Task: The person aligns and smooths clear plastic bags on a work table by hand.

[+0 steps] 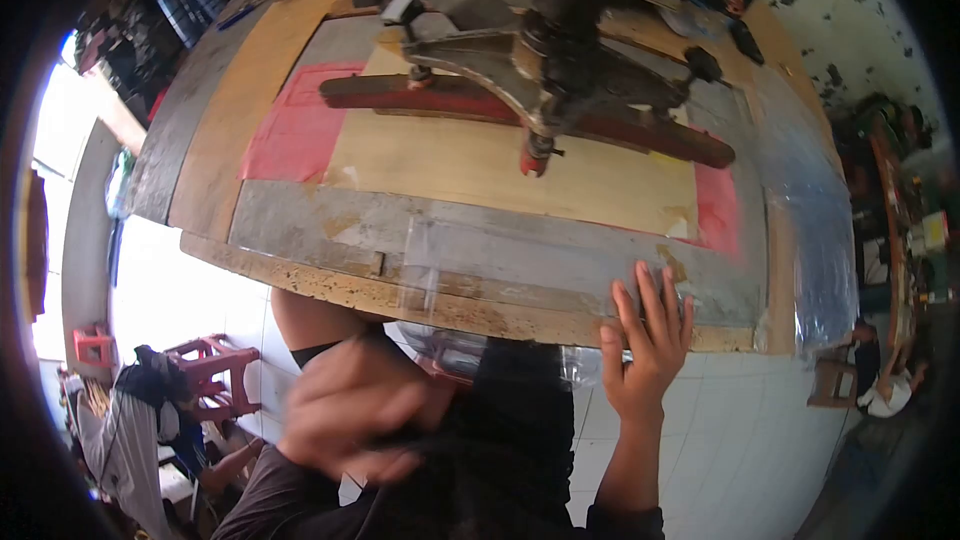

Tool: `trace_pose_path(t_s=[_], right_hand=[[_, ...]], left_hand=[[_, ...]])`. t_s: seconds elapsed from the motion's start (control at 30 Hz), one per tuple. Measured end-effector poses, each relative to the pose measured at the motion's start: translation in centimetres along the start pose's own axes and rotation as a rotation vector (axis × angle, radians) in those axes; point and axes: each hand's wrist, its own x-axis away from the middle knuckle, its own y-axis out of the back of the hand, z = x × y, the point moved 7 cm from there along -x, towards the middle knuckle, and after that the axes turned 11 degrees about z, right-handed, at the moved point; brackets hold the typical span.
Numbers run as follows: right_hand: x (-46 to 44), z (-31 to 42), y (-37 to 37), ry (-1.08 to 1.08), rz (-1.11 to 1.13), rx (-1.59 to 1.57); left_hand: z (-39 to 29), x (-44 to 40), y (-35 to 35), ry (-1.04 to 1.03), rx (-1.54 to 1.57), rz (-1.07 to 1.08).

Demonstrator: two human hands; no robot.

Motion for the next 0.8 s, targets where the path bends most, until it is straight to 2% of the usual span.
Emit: trace_pose_path(t_s=[0.07,0.1,0.13,0.2,0.37,0.43,0.47,0.6,0.67,0.8], right_hand=[[0.0,-0.1,-0.1,-0.013,-0.008,0.01],[0.0,-0.1,-0.1,-0.001,-0.012,0.004],[0.0,-0.1,-0.1,-0.004,-0.015,0.006],[0.1,-0.2,-0.1,0.001,-0.017,0.007],[0.1,-0.1,0.0,-0.007,-0.017,0.001],[0.1,0.0,0.1,-0.003,-0.015,-0.008],[0.1,0.0,0.1,-0.002,-0.014,-0.01],[0.1,0.1,0.0,0.004,-0.021,-0.01],[0.0,0.0,0.2,-0.001,-0.043,-0.014],[0.0,-0.1,0.2,-0.01,-0.024,-0.012]], left_hand=[[-3.8,1.6,2.4,-0.358,0.362,-0.228],[-6.1,0.3,3.5,-0.168,0.525,-0.304],[-6.4,-0.5,3.9,-0.173,0.529,-0.311],[-7.4,-2.3,4.1,-0.409,0.573,-0.193],[-7.5,-2.2,3.8,-0.416,0.61,-0.186],[-7.1,-2.0,3.5,-0.326,0.66,-0.085],[-7.2,-2.4,3.4,-0.34,0.63,-0.187],[-7.4,-2.7,3.6,-0.436,0.621,-0.249],[-7.3,-3.4,3.6,-0.33,0.659,-0.078],[-7.0,-3.4,3.5,-0.379,0.651,-0.038]])
